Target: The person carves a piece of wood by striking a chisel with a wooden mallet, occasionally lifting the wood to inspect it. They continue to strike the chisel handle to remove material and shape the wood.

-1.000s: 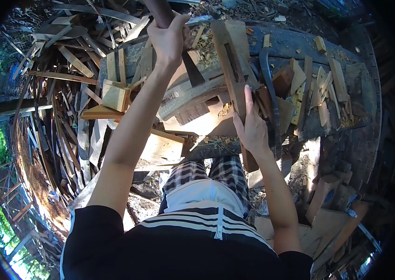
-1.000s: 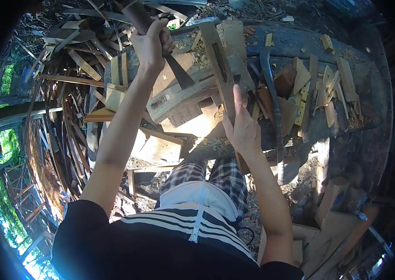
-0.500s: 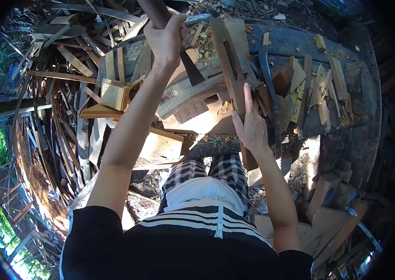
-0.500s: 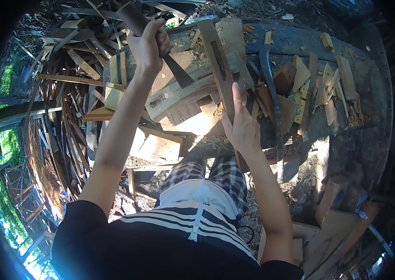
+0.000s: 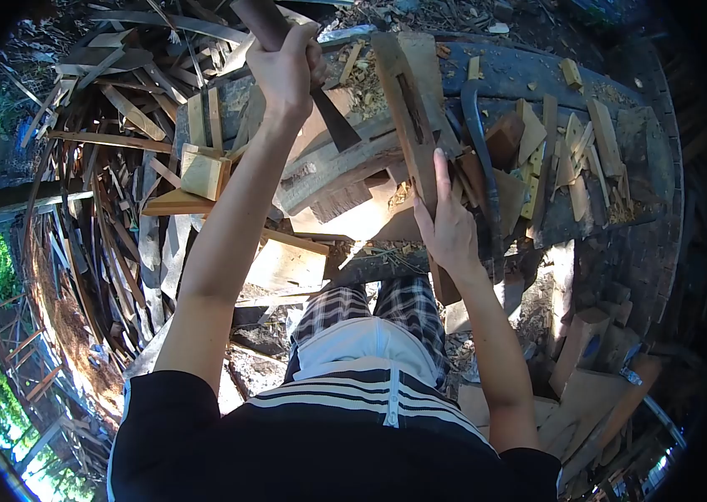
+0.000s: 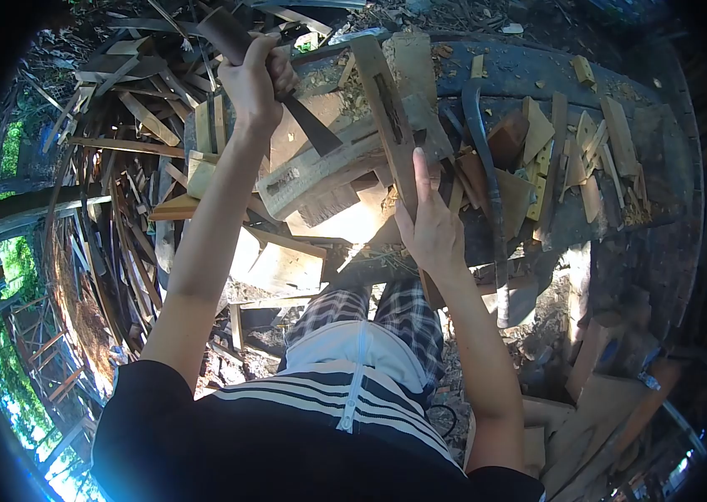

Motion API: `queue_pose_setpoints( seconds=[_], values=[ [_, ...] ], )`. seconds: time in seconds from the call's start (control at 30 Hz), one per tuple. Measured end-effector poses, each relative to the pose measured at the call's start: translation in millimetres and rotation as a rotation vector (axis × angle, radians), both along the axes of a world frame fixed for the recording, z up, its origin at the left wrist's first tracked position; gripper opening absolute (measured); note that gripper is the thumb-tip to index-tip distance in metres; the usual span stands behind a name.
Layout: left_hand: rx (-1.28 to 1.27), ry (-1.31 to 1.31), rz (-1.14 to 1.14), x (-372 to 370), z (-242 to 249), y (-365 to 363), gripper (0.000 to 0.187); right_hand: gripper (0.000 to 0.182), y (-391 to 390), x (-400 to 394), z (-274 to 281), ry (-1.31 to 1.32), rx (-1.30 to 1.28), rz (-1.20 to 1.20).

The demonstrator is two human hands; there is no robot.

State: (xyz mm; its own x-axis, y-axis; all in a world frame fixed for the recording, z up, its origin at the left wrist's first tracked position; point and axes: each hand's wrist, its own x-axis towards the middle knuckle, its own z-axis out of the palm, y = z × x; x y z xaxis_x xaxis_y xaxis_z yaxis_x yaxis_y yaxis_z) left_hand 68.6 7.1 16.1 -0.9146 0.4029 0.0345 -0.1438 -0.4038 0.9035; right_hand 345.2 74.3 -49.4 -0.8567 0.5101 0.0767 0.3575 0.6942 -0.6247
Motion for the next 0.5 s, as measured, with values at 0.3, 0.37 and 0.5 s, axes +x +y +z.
queue_pose_setpoints(
  seconds=[0.3, 0.37, 0.5],
  values=[
    [-0.006, 0.015, 0.006, 3, -1, 3, 0.016, 0.081, 0, 0, -2, 0.004, 0.015, -0.001],
    [-0.004, 0.030, 0.019, 6, 0, 4, 0.016, 0.081, -1, -1, -2, 0.023, 0.035, -0.003],
    [0.000, 0.084, 0.038, 11, 0, 4, 0.016, 0.080, -2, 0, 0, -0.020, -0.002, -0.006]
  ],
)
